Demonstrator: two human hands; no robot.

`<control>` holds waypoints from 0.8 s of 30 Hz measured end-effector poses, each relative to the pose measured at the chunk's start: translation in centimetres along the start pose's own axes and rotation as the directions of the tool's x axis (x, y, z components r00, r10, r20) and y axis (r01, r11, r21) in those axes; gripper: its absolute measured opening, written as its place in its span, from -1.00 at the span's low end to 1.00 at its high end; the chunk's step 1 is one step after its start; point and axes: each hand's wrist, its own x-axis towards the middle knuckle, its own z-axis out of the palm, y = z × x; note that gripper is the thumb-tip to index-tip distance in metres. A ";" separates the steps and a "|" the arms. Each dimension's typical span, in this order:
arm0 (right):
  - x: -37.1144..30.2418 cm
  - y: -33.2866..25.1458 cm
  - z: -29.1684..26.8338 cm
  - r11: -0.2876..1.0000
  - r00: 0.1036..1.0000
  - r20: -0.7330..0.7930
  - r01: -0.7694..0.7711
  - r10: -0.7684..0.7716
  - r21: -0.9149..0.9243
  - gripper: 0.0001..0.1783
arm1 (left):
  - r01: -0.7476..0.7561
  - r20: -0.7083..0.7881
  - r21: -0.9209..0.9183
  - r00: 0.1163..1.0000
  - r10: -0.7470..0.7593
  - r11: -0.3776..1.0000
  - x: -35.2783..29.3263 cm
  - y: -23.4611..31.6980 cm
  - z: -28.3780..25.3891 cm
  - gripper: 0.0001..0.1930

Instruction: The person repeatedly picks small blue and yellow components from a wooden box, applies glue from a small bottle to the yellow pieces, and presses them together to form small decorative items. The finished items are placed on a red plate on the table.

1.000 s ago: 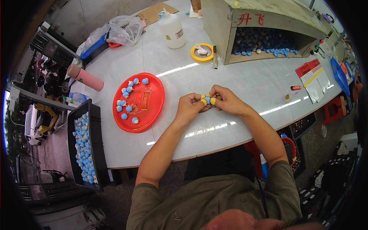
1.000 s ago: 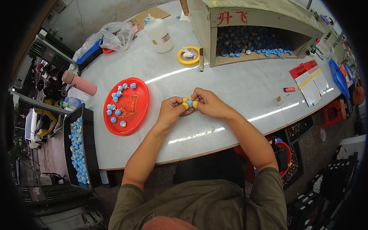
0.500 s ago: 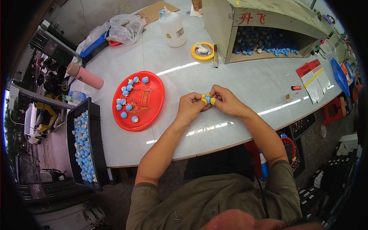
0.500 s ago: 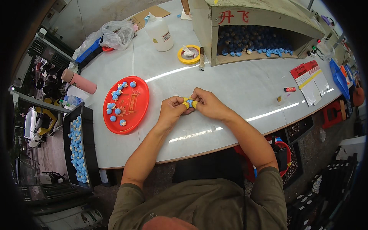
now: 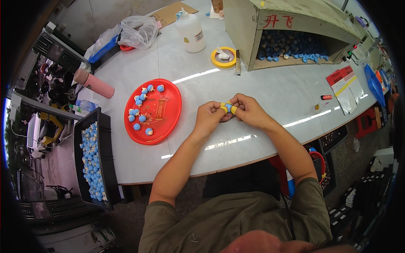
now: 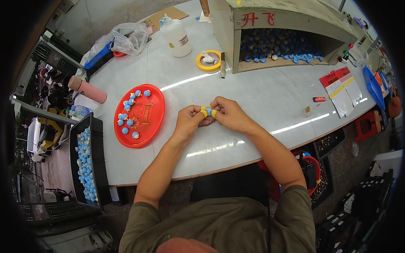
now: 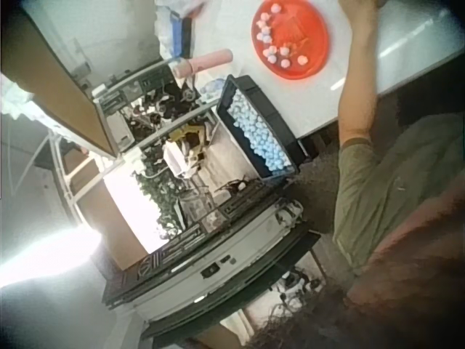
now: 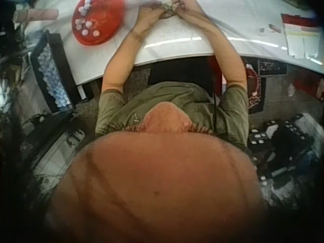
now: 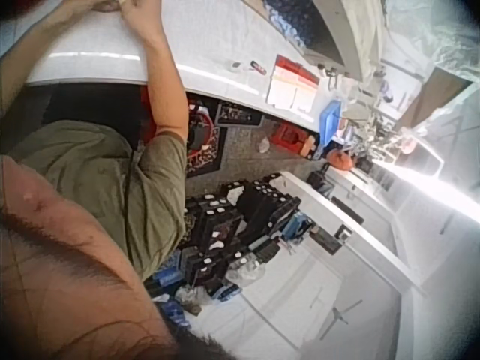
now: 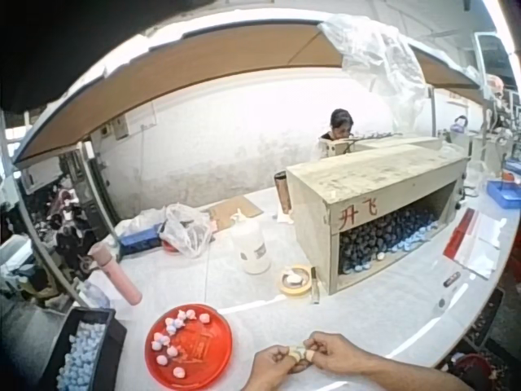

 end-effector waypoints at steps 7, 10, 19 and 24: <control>0.1 -0.1 -0.3 0.999 1.000 0.023 -0.021 0.020 0.042 -0.83 | 0.007 0.041 -0.034 0.999 -0.005 0.999 -0.2 0.4 0.0 -0.85; 0.2 0.2 -0.2 0.999 1.000 0.031 -0.003 0.002 0.041 -0.85 | -0.024 0.030 -0.021 0.999 0.025 0.999 -0.1 0.0 0.1 -0.85; -0.2 -0.7 0.1 0.999 0.999 0.046 0.024 -0.026 0.035 -0.85 | -0.066 0.005 -0.014 0.998 0.066 0.998 -0.1 -0.8 0.3 -0.86; 0.2 0.5 0.0 0.997 0.997 0.044 0.065 -0.067 0.036 -0.87 | -0.060 -0.004 -0.011 0.998 0.060 0.998 -0.1 -0.7 0.4 -0.87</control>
